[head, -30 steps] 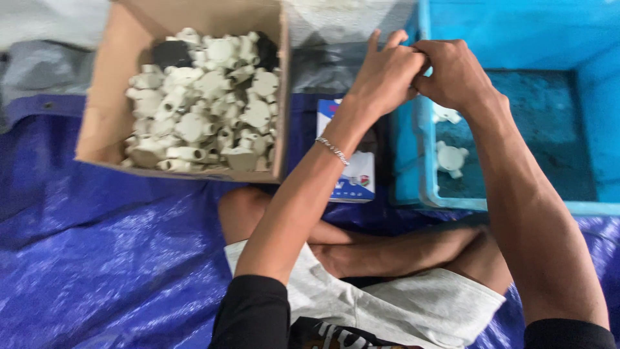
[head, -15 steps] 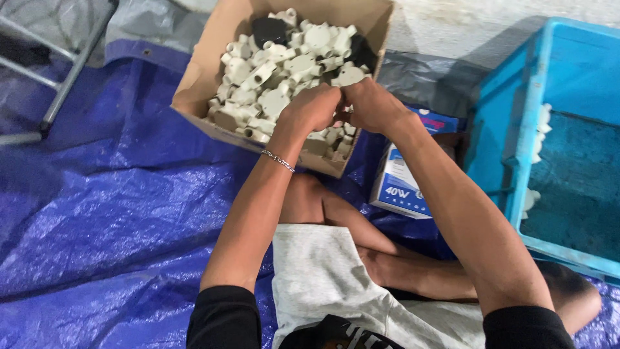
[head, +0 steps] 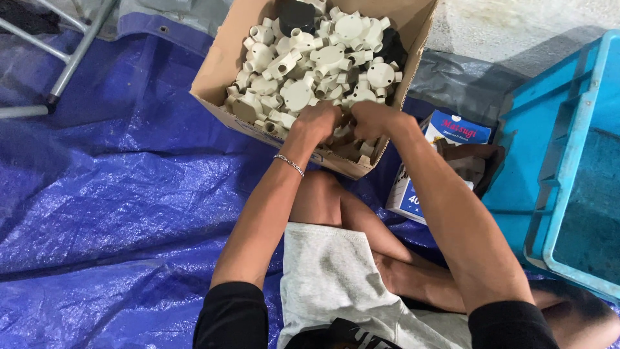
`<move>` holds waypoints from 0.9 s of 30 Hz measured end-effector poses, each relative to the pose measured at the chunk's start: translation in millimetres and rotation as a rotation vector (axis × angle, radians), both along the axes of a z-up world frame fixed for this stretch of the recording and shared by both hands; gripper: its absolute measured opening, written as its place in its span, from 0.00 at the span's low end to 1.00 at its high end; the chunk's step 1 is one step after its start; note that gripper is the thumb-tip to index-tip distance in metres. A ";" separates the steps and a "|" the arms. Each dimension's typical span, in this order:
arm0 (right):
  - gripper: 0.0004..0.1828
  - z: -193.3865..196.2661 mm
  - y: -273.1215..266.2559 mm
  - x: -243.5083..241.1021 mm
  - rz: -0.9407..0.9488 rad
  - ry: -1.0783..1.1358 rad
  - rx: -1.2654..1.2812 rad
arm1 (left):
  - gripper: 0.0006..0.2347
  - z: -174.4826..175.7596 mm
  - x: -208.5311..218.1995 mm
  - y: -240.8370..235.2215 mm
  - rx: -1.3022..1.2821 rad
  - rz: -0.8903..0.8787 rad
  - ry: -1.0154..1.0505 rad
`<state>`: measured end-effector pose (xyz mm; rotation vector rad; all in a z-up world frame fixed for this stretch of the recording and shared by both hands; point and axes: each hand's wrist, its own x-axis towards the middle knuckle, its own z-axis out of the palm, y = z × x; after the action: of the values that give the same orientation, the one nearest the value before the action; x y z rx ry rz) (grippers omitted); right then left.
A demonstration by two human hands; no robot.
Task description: The person sits on a blue tarp and cleans white plastic parts using a dark cloth. They pick each part from a cardboard box, wipe it thoroughly, and place it into a blue plastic bin. The process is repeated for multiple parts throughout the video.
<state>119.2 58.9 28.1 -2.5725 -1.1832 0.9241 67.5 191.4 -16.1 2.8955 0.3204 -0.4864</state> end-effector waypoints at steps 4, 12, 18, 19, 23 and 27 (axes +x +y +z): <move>0.18 65.2 -15.1 -11.5 -0.069 0.103 0.212 | 0.18 41.7 -14.6 16.3 -0.286 -0.136 -0.061; 0.15 177.3 -100.1 -41.0 -0.300 0.162 0.423 | 0.25 155.8 -12.1 -34.9 -0.559 -0.364 -0.315; 0.23 102.3 -184.9 -20.8 -0.364 0.313 0.177 | 0.17 130.2 -25.2 -127.7 -0.503 -0.539 -0.141; 0.23 93.5 -195.1 -24.9 -0.378 0.307 0.180 | 0.17 114.3 -26.6 -137.6 -0.504 -0.555 -0.142; 0.25 43.2 -218.3 -36.1 -0.373 0.380 0.069 | 0.22 57.6 -39.0 -161.1 -0.646 -0.556 0.010; 0.28 47.9 -223.9 -72.7 -0.467 0.107 0.037 | 0.23 53.1 -52.1 -171.3 -0.620 -0.487 0.011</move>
<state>46.5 -165.0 76.0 -2.5607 -0.5262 0.8998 15.4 20.1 37.0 2.3340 -0.4700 -0.5493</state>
